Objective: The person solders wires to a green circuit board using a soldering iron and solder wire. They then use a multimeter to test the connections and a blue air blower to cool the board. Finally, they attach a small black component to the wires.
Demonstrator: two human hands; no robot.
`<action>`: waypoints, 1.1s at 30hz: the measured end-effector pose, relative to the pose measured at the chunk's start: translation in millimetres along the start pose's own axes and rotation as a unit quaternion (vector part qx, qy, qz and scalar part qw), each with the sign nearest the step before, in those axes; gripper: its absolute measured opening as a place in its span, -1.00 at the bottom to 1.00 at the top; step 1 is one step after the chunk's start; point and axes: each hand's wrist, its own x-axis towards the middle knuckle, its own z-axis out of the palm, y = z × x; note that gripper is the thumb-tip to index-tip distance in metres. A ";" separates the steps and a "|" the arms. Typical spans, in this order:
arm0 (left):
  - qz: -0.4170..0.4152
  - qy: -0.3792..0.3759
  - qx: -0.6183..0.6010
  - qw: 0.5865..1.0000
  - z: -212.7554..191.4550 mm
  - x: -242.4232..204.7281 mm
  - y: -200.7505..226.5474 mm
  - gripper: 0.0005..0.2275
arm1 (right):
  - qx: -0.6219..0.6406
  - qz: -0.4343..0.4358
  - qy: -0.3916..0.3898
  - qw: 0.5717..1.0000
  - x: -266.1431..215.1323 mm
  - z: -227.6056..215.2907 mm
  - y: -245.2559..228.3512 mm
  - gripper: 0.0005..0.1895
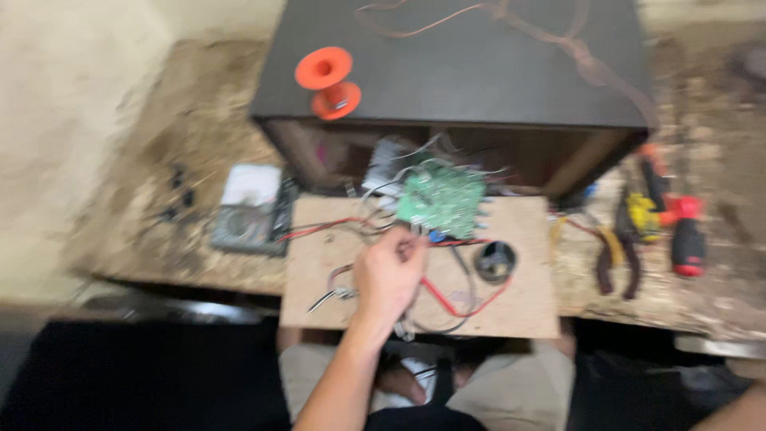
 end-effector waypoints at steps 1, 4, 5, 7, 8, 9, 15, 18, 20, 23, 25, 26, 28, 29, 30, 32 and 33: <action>0.008 0.009 0.023 1.000 1.4 1.4 -1.1 -0.88 | -0.078 -0.036 0.031 0.996 12.2 -38.4 -25.8 -0.68; 0.033 0.025 0.015 0.999 -5.6 -0.9 4.8 -0.84 | -0.298 -0.138 0.117 0.937 68.0 -129.5 -89.7 -0.72; 0.043 0.021 0.009 0.999 -3.9 -2.7 2.9 -0.84 | -0.366 -0.169 0.143 0.904 77.9 -146.7 -105.1 -0.73; 0.029 0.071 -0.043 0.996 -3.4 -7.5 -3.9 -0.87 | -0.486 -0.221 0.186 0.824 110.7 -176.8 -132.4 -0.74; 0.034 0.071 -0.046 0.996 -1.3 -12.4 -12.6 -0.87 | -0.541 -0.245 0.206 0.778 117.3 -176.8 -135.1 -0.74; 0.041 0.090 -0.104 0.990 0.9 -17.0 -21.8 -0.87 | -0.592 -0.266 0.225 0.726 120.0 -176.0 -139.7 -0.74; 0.024 0.175 -0.156 0.972 13.2 -64.6 -56.0 -0.64 | -0.540 -0.157 0.457 0.689 179.9 -121.2 -138.8 -0.65; 0.016 0.139 -0.081 0.987 15.4 -77.8 -64.7 -0.50 | -0.463 -0.097 0.449 0.758 183.9 -142.7 -125.6 -0.60; 0.004 0.122 -0.027 0.992 11.9 -81.1 -57.9 -0.48 | -0.396 -0.061 0.431 0.809 175.4 -152.6 -112.8 -0.50; 0.073 0.067 -0.029 0.995 2.5 -84.6 -50.3 -0.72 | -0.249 0.026 0.429 0.868 154.1 -124.9 -81.6 -0.70; 0.014 0.103 -0.161 0.981 1.0 -88.9 -48.2 -0.61 | -0.317 -0.025 0.386 0.866 137.1 -55.5 -54.4 -0.81; 0.009 0.106 -0.161 0.981 -6.3 -89.0 -36.7 -0.61 | -0.319 -0.022 0.382 0.867 125.2 -13.3 -37.0 -0.81; 0.108 0.056 -0.365 0.923 -21.8 -90.9 -14.1 -0.54 | -0.451 -0.122 0.297 0.833 96.7 70.8 -1.4 -0.95; 0.103 0.059 -0.363 0.924 -27.8 -94.2 -11.4 -0.54 | -0.450 -0.117 0.293 0.835 89.9 80.7 11.8 -0.95; 0.109 -0.021 -0.424 0.899 -33.9 -95.4 -8.5 -0.54 | -0.625 -0.082 0.238 0.739 81.6 90.7 23.7 -0.85; 0.110 -0.099 -0.479 0.865 -42.2 -101.3 -6.6 -0.53 | -0.770 -0.040 0.168 0.615 72.5 98.6 41.2 -0.73; 0.066 -0.136 -0.435 0.888 -44.4 -105.7 -7.8 -0.52 | -0.808 -0.048 0.135 0.571 71.9 96.5 47.1 -0.73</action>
